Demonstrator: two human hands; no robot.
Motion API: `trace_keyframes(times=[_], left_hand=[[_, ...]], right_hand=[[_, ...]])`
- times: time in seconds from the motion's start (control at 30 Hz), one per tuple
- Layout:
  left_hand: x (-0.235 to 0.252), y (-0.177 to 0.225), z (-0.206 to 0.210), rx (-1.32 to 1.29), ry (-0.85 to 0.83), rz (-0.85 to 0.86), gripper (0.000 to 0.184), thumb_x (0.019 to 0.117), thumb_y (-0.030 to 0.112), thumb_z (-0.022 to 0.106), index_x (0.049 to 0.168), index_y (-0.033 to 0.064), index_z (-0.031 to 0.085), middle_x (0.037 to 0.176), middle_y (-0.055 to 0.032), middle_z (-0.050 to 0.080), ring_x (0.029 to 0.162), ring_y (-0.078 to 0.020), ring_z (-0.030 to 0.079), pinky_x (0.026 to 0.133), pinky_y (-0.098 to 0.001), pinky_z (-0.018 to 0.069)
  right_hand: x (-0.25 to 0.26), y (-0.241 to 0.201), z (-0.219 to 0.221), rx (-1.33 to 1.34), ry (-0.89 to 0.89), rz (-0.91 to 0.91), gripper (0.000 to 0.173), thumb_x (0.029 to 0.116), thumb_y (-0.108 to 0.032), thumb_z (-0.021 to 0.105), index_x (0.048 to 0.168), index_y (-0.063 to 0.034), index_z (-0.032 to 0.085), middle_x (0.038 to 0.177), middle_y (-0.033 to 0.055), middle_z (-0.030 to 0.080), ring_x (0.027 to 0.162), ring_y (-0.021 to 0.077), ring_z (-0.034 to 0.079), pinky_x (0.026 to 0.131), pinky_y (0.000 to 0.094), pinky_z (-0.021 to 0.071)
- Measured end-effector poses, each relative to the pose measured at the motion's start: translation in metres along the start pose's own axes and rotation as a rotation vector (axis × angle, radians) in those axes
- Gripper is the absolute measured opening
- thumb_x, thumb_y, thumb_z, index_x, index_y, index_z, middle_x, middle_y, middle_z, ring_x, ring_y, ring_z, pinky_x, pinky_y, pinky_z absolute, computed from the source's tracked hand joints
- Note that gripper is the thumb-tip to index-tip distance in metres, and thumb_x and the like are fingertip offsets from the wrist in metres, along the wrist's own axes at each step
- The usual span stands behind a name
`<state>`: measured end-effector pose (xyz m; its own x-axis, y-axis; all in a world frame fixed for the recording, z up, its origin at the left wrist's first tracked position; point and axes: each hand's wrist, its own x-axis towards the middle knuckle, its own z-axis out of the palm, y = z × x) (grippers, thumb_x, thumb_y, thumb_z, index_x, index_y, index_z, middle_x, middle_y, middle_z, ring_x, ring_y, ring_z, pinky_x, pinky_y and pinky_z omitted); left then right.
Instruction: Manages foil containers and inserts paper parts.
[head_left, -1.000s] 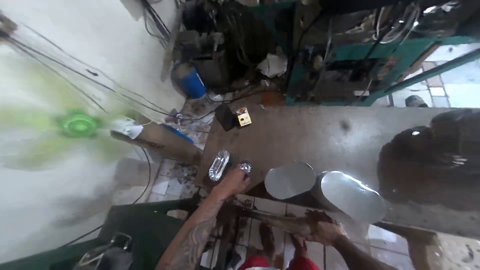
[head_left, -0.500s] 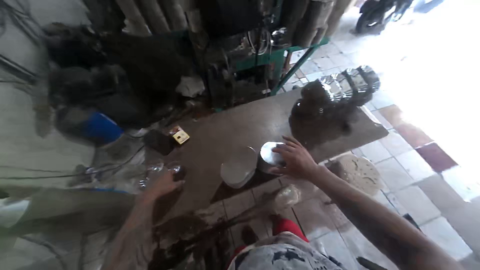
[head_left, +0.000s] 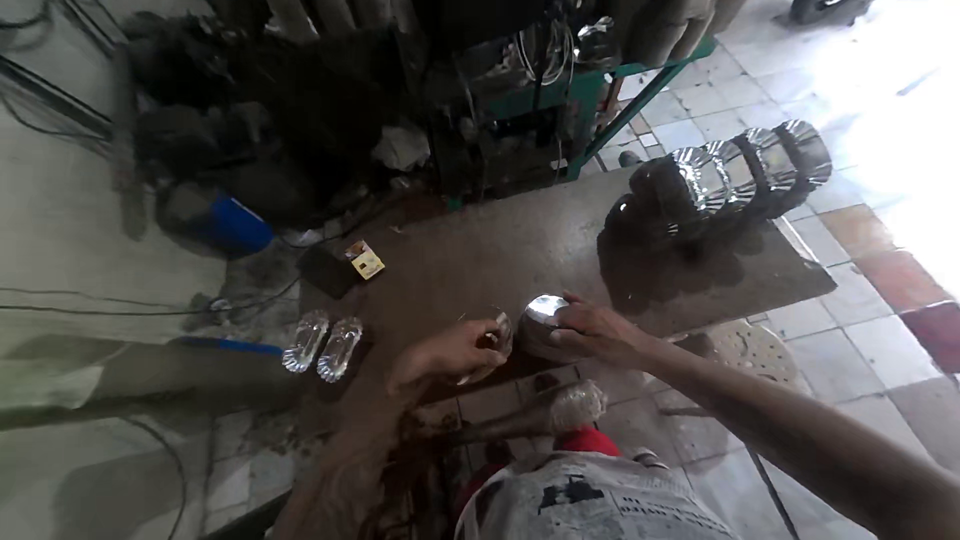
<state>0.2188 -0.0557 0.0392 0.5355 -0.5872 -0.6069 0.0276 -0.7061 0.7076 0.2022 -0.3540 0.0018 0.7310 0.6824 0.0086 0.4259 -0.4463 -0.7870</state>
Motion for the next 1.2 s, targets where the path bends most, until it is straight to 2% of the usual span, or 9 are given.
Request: trace_keyframes(times=[0.17, 0.27, 0.37, 0.53, 0.67, 0.87, 1.03, 1.1, 1.2], left_hand=[[0.0, -0.01, -0.013, -0.209, -0.078, 0.011, 0.032, 0.103, 0.018, 0.061, 0.133, 0.009, 0.056, 0.088, -0.004, 0.064, 0.061, -0.006, 0.056, 0.056, -0.0235, 0.0501], [0.0, 0.005, 0.002, -0.024, 0.073, -0.092, 0.05, 0.1024, 0.024, 0.063, 0.148, 0.0138, 0.047, 0.104, -0.0121, 0.067, 0.08, -0.0179, 0.064, 0.074, -0.038, 0.055], [0.0, 0.007, 0.015, 0.112, 0.163, -0.092, 0.047, 0.0971, 0.026, 0.07, 0.139, 0.0129, 0.054, 0.118, -0.0131, 0.068, 0.104, -0.0244, 0.067, 0.095, -0.0484, 0.0538], [-0.009, -0.011, 0.015, -0.089, 0.257, 0.033, 0.067, 0.0948, 0.015, 0.073, 0.154, 0.0118, 0.041, 0.105, -0.0189, 0.068, 0.077, -0.0254, 0.066, 0.069, -0.0433, 0.0576], [0.0, -0.001, 0.024, 0.143, 0.259, 0.057, 0.051, 0.0909, 0.02, 0.078, 0.136, 0.0098, 0.057, 0.111, -0.016, 0.069, 0.093, -0.0285, 0.069, 0.084, -0.0505, 0.057], [-0.003, -0.016, 0.008, -0.052, 0.186, 0.191, 0.06, 0.0917, 0.009, 0.075, 0.145, 0.0036, 0.049, 0.105, -0.0183, 0.07, 0.085, -0.0245, 0.07, 0.08, -0.0437, 0.059], [-0.015, 0.009, 0.041, 0.259, 0.494, 0.025, 0.053, 0.0987, 0.027, 0.06, 0.147, 0.0082, 0.05, 0.115, -0.0224, 0.068, 0.1, -0.0369, 0.069, 0.086, -0.06, 0.055], [-0.044, 0.019, 0.064, 0.255, 0.666, 0.088, 0.035, 0.1033, 0.023, 0.05, 0.133, 0.007, 0.061, 0.097, -0.0181, 0.07, 0.085, -0.0325, 0.07, 0.074, -0.0548, 0.0572], [-0.085, 0.014, 0.104, -0.257, 1.012, 0.244, 0.027, 0.0969, 0.005, 0.046, 0.109, -0.0045, 0.068, 0.09, -0.0102, 0.067, 0.082, -0.0106, 0.063, 0.077, -0.0308, 0.0539]], right_hand=[[-0.005, 0.005, 0.014, -0.049, 0.101, -0.017, 0.031, 0.0977, -0.025, 0.063, 0.116, -0.0016, 0.073, 0.11, 0.0114, 0.074, 0.113, 0.0227, 0.067, 0.122, 0.048, 0.032], [-0.005, -0.003, 0.02, -0.274, 0.072, 0.016, 0.033, 0.091, -0.023, 0.066, 0.118, -0.0061, 0.072, 0.112, 0.009, 0.074, 0.116, 0.0253, 0.067, 0.123, 0.0515, 0.0298], [-0.005, -0.019, 0.026, -0.342, 0.043, 0.066, 0.032, 0.0916, -0.023, 0.066, 0.118, -0.0055, 0.072, 0.111, 0.0102, 0.074, 0.116, 0.0283, 0.066, 0.122, 0.0527, 0.0294], [-0.008, -0.012, 0.024, -0.295, 0.109, 0.005, 0.024, 0.0916, -0.016, 0.063, 0.108, -0.0023, 0.075, 0.106, 0.0107, 0.074, 0.11, 0.025, 0.068, 0.121, 0.0503, 0.0332], [-0.007, -0.008, 0.025, -0.314, 0.099, -0.015, 0.025, 0.09, -0.016, 0.064, 0.109, -0.0034, 0.075, 0.103, 0.0098, 0.073, 0.105, 0.0233, 0.068, 0.119, 0.0484, 0.0344], [-0.011, -0.01, 0.026, -0.226, 0.114, 0.025, 0.024, 0.0896, -0.011, 0.065, 0.11, -0.0033, 0.075, 0.104, 0.0082, 0.073, 0.109, 0.0195, 0.066, 0.123, 0.0438, 0.029], [-0.009, -0.032, 0.034, -0.507, 0.126, 0.018, 0.025, 0.0923, -0.017, 0.065, 0.113, -0.0056, 0.074, 0.11, 0.0107, 0.073, 0.113, 0.0275, 0.066, 0.12, 0.0508, 0.0349], [-0.017, -0.056, 0.04, -0.495, 0.284, -0.016, 0.027, 0.0958, -0.012, 0.061, 0.119, -0.0031, 0.072, 0.121, 0.0143, 0.072, 0.123, 0.0326, 0.063, 0.114, 0.0516, 0.0433], [-0.017, -0.089, 0.061, 0.31, 0.492, 0.011, 0.032, 0.1006, -0.003, 0.044, 0.125, 0.004, 0.064, 0.117, 0.0078, 0.068, 0.109, 0.0112, 0.064, 0.097, 0.0311, 0.0534]])
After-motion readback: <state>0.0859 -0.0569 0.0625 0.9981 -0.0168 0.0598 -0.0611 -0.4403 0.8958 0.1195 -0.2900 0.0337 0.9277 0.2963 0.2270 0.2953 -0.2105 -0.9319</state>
